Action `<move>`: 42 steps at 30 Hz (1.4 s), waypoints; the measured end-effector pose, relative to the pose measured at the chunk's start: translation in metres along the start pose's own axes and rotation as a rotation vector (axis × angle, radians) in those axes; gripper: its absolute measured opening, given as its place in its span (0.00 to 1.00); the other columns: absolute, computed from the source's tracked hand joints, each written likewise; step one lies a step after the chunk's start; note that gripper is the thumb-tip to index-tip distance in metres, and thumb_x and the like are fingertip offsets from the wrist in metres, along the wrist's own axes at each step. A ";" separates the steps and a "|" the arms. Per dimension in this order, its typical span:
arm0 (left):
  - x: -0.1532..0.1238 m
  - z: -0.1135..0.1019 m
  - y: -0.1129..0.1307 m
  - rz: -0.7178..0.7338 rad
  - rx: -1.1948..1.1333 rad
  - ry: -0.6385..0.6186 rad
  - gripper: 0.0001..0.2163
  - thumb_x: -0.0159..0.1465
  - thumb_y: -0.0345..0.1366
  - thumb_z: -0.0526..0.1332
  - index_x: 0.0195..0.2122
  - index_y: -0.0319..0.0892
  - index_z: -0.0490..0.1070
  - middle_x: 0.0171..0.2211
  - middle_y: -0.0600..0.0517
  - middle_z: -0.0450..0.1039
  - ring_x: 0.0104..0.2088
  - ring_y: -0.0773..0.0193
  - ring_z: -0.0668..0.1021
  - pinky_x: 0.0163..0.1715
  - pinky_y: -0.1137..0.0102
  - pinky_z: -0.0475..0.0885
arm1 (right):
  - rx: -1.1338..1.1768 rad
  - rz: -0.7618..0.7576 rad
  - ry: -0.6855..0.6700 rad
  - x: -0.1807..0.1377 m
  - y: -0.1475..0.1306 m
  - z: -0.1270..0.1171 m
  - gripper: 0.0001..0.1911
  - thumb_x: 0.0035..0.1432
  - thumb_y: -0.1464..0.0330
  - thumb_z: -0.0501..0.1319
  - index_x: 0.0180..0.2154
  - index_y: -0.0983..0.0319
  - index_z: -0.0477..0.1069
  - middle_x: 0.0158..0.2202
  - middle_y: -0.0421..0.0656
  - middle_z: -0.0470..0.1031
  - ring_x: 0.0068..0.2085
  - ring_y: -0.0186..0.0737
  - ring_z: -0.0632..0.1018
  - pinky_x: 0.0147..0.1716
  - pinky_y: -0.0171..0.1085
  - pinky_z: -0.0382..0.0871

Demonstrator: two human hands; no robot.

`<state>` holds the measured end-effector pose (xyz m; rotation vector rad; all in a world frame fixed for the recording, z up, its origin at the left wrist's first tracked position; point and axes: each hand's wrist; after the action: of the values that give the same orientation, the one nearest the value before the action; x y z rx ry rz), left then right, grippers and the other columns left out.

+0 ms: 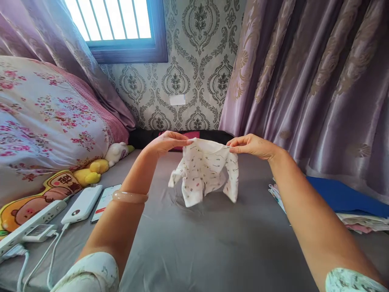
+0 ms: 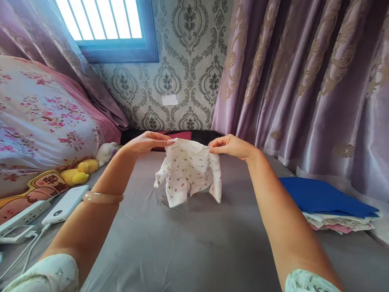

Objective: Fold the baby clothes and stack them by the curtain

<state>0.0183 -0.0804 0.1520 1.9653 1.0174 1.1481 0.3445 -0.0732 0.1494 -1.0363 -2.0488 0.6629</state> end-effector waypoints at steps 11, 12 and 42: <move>0.013 0.002 -0.017 0.024 -0.194 0.017 0.15 0.46 0.46 0.72 0.31 0.42 0.79 0.34 0.47 0.79 0.36 0.61 0.78 0.40 0.66 0.70 | 0.038 -0.011 0.082 0.000 -0.004 0.005 0.23 0.37 0.48 0.70 0.27 0.60 0.76 0.28 0.41 0.76 0.31 0.37 0.73 0.32 0.37 0.66; 0.016 0.003 -0.021 0.032 -0.190 0.051 0.16 0.46 0.47 0.72 0.31 0.41 0.79 0.34 0.47 0.79 0.36 0.61 0.78 0.39 0.67 0.70 | 0.028 -0.014 0.108 0.002 0.000 0.007 0.24 0.37 0.47 0.69 0.27 0.60 0.75 0.27 0.40 0.75 0.30 0.36 0.72 0.32 0.36 0.65; -0.085 0.002 0.023 0.367 0.837 0.521 0.12 0.65 0.47 0.53 0.43 0.53 0.74 0.38 0.52 0.73 0.35 0.62 0.74 0.36 0.69 0.66 | -0.330 -0.231 0.375 -0.062 -0.037 0.031 0.16 0.59 0.51 0.58 0.38 0.56 0.74 0.33 0.42 0.76 0.33 0.41 0.74 0.33 0.39 0.66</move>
<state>0.0000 -0.1650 0.1352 2.6410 1.6494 1.6750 0.3283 -0.1482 0.1334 -0.9940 -1.9349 0.0050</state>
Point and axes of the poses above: each hand's wrist, its own x-axis towards the middle knuckle, its own z-axis out of the palm, y = z × x
